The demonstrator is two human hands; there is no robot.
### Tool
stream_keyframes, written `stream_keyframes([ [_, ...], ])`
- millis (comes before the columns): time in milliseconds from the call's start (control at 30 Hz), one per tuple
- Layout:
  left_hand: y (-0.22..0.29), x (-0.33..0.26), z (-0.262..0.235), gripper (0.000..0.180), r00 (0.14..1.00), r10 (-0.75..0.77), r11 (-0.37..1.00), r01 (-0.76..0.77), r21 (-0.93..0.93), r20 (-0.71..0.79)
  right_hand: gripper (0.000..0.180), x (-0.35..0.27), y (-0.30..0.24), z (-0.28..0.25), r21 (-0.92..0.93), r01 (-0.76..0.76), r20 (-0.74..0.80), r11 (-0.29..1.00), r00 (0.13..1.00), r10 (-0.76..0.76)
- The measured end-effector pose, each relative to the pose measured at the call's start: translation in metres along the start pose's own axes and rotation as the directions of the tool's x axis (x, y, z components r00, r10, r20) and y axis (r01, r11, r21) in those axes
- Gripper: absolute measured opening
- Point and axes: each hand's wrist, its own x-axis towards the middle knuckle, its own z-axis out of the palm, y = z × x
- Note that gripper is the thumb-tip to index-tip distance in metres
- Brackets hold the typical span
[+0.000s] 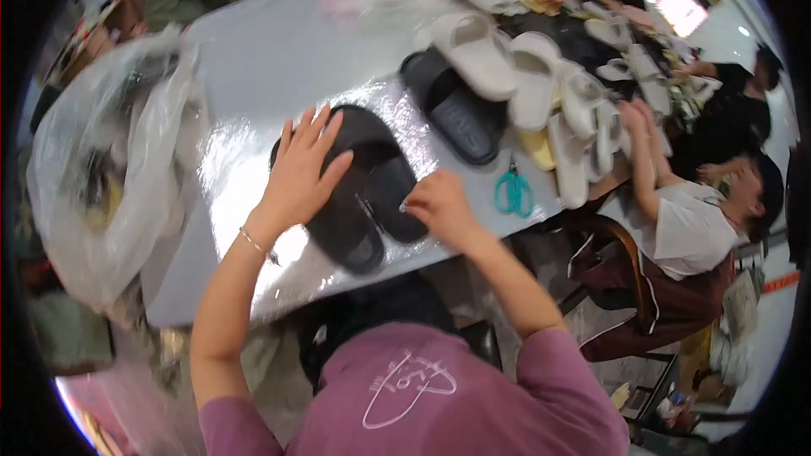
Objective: Sorting and inspecting pairs of slippers from a bag on a workshop table.
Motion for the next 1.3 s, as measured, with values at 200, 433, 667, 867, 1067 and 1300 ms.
stream_keyframes([
  [200,-0.009,0.034,0.043,0.065,0.954,-0.262,0.956,0.236,0.171,0.147,0.010,-0.004,-0.008,0.009,-0.041,-0.066,0.076,0.997,0.995,0.069],
  [433,-0.012,0.036,0.057,0.069,0.932,-0.306,0.952,0.297,0.077,0.196,0.004,0.000,-0.018,0.004,-0.246,-0.025,0.125,0.969,0.991,0.057],
  [667,-0.014,0.036,0.056,0.069,0.924,-0.327,0.945,0.318,0.072,0.199,0.007,0.012,-0.009,0.009,-0.189,-0.084,0.240,0.978,0.962,0.129],
  [867,-0.014,0.036,0.059,0.069,0.929,-0.324,0.945,0.313,0.090,0.177,0.013,0.034,0.003,0.008,-0.138,-0.129,0.452,0.982,0.874,0.179],
  [1067,-0.014,0.035,0.060,0.069,0.932,-0.319,0.948,0.309,0.081,0.173,0.013,0.036,0.005,0.010,-0.104,-0.078,0.436,0.991,0.893,0.116],
  [1300,-0.016,0.034,0.062,0.069,0.933,-0.322,0.946,0.313,0.083,0.159,0.014,0.033,0.003,0.005,-0.065,-0.117,0.440,0.991,0.888,0.134],
])
